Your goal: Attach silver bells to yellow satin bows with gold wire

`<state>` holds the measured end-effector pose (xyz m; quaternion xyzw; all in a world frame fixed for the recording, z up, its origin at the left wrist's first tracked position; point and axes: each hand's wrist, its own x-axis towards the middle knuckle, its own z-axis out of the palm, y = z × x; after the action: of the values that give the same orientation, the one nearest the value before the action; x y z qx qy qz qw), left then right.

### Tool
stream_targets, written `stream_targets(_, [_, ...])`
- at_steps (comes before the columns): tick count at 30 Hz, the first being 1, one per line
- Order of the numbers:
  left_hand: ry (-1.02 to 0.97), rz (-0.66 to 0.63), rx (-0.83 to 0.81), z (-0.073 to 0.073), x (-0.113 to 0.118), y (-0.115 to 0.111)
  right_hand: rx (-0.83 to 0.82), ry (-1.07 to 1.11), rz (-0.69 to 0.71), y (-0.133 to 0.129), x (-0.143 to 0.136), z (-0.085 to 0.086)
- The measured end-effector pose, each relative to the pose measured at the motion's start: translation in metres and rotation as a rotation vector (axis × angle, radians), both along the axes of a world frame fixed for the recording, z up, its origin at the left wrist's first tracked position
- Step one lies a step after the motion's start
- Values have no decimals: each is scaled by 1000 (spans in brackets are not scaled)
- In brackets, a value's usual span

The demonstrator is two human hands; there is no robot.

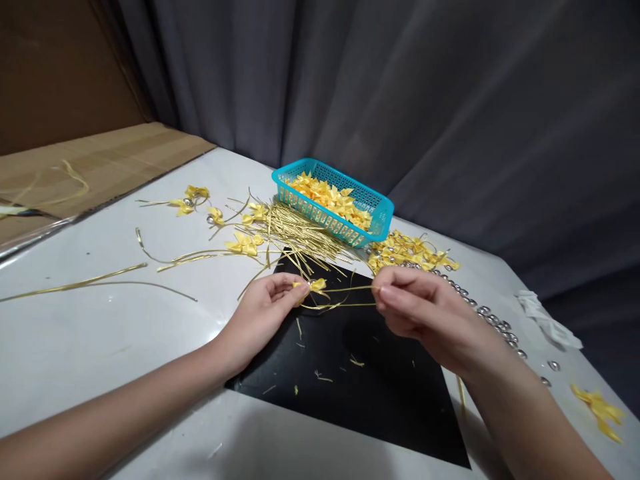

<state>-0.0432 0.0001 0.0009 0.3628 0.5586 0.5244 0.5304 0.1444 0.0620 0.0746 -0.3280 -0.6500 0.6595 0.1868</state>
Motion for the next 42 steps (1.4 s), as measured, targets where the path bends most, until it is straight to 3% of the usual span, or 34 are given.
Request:
stream_targets(6, [95,-26,66,-2,0,2,611,-378,24,-26,-5,0])
stream_targets(12, [164,-140,132,-3,2,-3,1224,-504,421,-49,-11,1])
stream_targets(15, [270,-238,158,-3,5,-7,1351,-513,462,-52,-14,-1])
stream_targets(18, [375,-382,204,-2,7,-11,1338,-413,346,-48,-14,-5])
stream_targets(20, [441,-456,236,-2,9,-14,1247,-337,264,-43,-15,-8])
stream_targets(24, [533,-488,297,-2,12,-17,955,-276,110,-33,-20,-15])
stream_targets(27, [539,-500,266,-3,13,-18,837,-287,-1,-26,-24,-23])
stream_targets(36, [437,-486,192,-5,10,-15,890,-380,-230,-6,-26,-42])
stream_targets(42, [99,-377,83,-5,7,-8,899,-411,-362,-2,-21,-34])
